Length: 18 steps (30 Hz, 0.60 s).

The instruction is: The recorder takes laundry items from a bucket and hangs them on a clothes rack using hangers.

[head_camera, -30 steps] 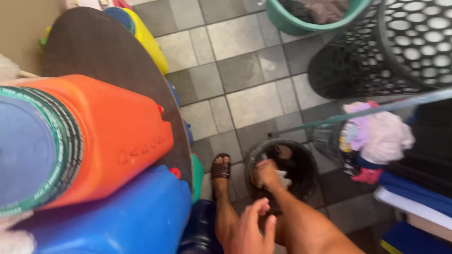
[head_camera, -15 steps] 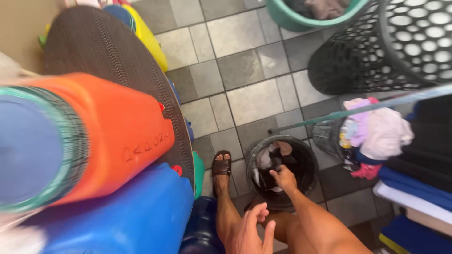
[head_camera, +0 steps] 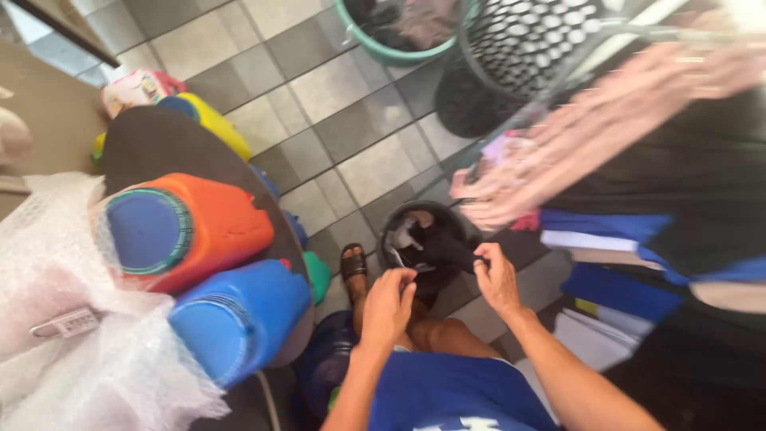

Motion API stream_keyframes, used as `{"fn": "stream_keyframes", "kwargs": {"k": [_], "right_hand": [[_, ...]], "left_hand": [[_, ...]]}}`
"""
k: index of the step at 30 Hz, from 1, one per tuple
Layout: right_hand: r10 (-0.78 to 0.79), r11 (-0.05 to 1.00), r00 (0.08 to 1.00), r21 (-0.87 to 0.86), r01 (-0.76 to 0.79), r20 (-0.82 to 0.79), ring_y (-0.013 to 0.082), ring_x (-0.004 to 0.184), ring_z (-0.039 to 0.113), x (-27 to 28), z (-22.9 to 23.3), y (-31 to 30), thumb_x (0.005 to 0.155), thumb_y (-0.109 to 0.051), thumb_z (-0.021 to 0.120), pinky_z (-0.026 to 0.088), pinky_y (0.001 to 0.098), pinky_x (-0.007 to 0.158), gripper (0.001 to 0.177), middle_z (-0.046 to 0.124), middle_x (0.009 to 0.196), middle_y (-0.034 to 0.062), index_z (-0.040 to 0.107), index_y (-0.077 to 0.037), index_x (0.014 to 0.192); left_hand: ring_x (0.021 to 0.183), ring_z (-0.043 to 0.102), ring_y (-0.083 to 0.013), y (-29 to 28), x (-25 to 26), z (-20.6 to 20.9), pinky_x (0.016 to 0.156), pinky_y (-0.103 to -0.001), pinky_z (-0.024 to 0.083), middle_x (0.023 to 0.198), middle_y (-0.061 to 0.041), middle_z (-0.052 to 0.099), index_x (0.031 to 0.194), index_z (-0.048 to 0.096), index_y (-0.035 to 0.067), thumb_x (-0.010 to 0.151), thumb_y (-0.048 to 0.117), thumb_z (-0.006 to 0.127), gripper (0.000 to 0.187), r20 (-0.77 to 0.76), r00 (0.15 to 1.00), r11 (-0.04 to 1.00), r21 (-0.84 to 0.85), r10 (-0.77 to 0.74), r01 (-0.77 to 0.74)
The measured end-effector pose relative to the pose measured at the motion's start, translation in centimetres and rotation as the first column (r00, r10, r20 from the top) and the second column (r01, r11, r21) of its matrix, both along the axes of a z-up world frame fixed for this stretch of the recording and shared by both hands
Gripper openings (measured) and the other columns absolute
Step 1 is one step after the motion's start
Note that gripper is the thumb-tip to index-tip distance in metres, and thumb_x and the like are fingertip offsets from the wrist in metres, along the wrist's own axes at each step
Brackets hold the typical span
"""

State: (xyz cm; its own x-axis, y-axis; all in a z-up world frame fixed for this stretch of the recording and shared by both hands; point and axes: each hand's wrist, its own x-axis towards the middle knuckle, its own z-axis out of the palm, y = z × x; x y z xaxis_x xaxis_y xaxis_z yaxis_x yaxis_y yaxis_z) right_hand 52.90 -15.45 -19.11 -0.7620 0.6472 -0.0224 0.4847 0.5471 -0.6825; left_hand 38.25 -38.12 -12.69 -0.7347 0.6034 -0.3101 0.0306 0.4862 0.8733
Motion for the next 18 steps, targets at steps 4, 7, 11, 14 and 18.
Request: {"fn": "stream_keyframes", "kwargs": {"k": [4, 7, 11, 14, 18], "right_hand": [[0.015, 0.973, 0.981, -0.222, -0.059, -0.193, 0.0191, 0.076, 0.064, 0.4, 9.4, 1.1, 0.079, -0.001, 0.055, 0.053, 0.0327, 0.073, 0.022, 0.061, 0.081, 0.0093, 0.056, -0.003, 0.100], [0.088, 0.966, 0.978, -0.222, -0.131, -0.191, 0.0154, 0.064, 0.053, 1.3, 15.2, 3.1, 0.076, 0.000, 0.056, 0.046, 0.0289, 0.064, 0.015, 0.051, 0.071, 0.0089, 0.056, -0.004, 0.091], [-0.094, 0.985, 0.889, -0.173, 0.016, -0.448, 0.0121, 0.070, 0.054, 0.6, 21.2, 5.5, 0.076, 0.001, 0.054, 0.046, 0.0243, 0.065, 0.013, 0.056, 0.078, 0.0046, 0.055, -0.005, 0.088], [-0.312, 0.944, 0.611, -0.310, 0.113, -0.728, 0.0113, 0.073, 0.056, -0.8, 22.9, 6.9, 0.076, 0.001, 0.050, 0.049, 0.0240, 0.072, 0.018, 0.057, 0.080, 0.0021, 0.052, -0.008, 0.092], [-0.513, 0.853, 0.525, -0.333, 0.402, -0.679, 0.0125, 0.071, 0.050, -1.3, 21.0, 10.8, 0.086, -0.002, 0.052, 0.042, 0.0251, 0.067, 0.012, 0.051, 0.079, 0.0028, 0.057, -0.005, 0.098]], "left_hand": [[0.117, 0.063, -0.0327, 7.5, -0.8, 5.5, 0.097, -0.043, 0.050, 0.124, -0.012, 0.068, 0.129, 0.063, 0.007, 0.096, 0.017, 0.067, 0.034, -0.301, 0.925, 0.921, 0.238, -0.231, 0.308], [0.126, 0.053, -0.0418, 12.1, -1.8, 12.0, 0.101, -0.046, 0.044, 0.138, -0.024, 0.056, 0.132, 0.059, -0.009, 0.079, 0.027, 0.074, 0.066, -0.667, 0.717, 0.743, 0.371, -0.204, 0.557], [0.128, 0.056, -0.0464, 14.2, -2.5, 17.4, 0.104, -0.050, 0.046, 0.127, -0.019, 0.067, 0.101, 0.066, 0.006, 0.091, 0.031, 0.073, 0.028, -0.689, 0.620, 0.511, 0.405, -0.375, 0.758], [0.089, 0.070, -0.0407, 13.6, -2.8, 17.7, 0.081, -0.048, 0.053, 0.089, -0.021, 0.072, 0.103, 0.069, 0.001, 0.087, 0.043, 0.072, 0.044, -0.092, 0.618, 0.612, 0.089, -0.781, 0.786], [0.094, 0.066, -0.0441, 13.3, -4.1, 11.9, 0.080, -0.051, 0.051, 0.093, -0.024, 0.071, 0.097, 0.071, 0.000, 0.099, 0.049, 0.068, 0.049, -0.319, 0.500, 0.577, -0.221, -0.805, 0.786]]}}
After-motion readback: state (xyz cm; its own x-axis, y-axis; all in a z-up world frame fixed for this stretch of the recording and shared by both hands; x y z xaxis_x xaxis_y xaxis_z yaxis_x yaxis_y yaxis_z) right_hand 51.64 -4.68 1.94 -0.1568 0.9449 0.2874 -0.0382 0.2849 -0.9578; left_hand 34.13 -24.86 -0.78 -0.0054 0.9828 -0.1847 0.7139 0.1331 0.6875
